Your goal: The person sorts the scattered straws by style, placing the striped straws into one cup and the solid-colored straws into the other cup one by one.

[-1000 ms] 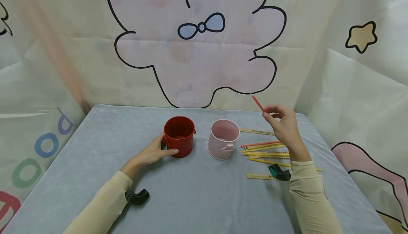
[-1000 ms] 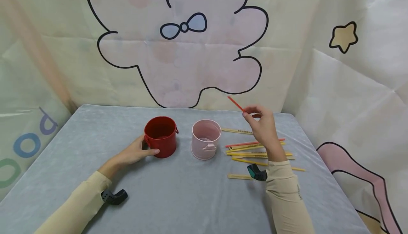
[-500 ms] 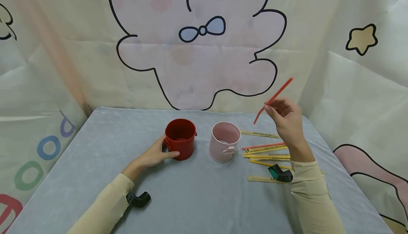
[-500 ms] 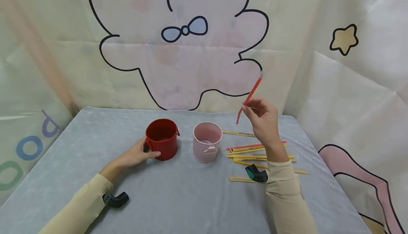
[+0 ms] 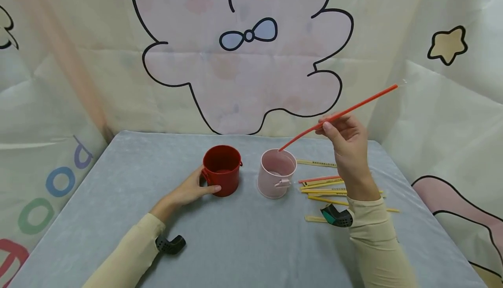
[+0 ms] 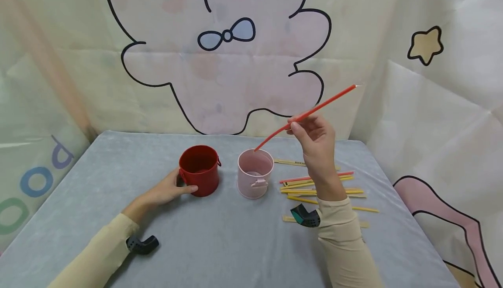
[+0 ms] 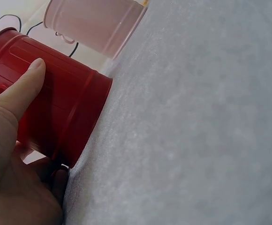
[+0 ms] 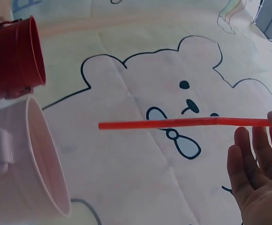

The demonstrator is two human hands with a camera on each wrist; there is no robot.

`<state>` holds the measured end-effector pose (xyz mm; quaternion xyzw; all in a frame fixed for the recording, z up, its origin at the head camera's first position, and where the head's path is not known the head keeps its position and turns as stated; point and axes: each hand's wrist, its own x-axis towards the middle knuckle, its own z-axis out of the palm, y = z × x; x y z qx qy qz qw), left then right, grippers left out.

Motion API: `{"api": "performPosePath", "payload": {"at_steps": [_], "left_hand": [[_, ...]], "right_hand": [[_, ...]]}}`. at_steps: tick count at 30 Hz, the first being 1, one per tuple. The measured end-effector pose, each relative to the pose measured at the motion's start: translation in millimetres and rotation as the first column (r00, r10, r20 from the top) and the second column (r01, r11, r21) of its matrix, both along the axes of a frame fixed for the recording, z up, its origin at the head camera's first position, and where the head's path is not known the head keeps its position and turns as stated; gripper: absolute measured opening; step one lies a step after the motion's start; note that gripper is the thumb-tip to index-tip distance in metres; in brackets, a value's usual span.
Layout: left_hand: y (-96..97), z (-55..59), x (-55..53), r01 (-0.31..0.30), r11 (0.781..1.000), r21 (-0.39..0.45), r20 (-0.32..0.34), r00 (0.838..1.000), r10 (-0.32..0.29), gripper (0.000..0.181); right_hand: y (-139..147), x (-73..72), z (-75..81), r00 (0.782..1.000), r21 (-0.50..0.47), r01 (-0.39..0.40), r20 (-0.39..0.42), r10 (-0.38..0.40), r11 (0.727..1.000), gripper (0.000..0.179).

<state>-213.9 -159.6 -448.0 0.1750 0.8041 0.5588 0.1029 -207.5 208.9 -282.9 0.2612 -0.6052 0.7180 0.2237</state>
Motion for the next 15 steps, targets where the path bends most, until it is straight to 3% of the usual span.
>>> {"api": "performPosePath", "payload": {"at_steps": [8, 15], "left_hand": [[-1.4, -0.8, 1.0, 0.011, 1.0, 0.004, 0.009, 1.0, -0.011, 0.074], [-2.2, -0.9, 1.0, 0.008, 1.0, 0.005, 0.028, 1.0, -0.008, 0.074]], "right_hand": [[-30, 1.5, -0.6, 0.991, -0.082, -0.125, 0.042, 0.129, 0.989, 0.015], [-69, -3.6, -6.6, 0.988, -0.007, -0.116, 0.105, 0.116, 0.993, 0.015]]}}
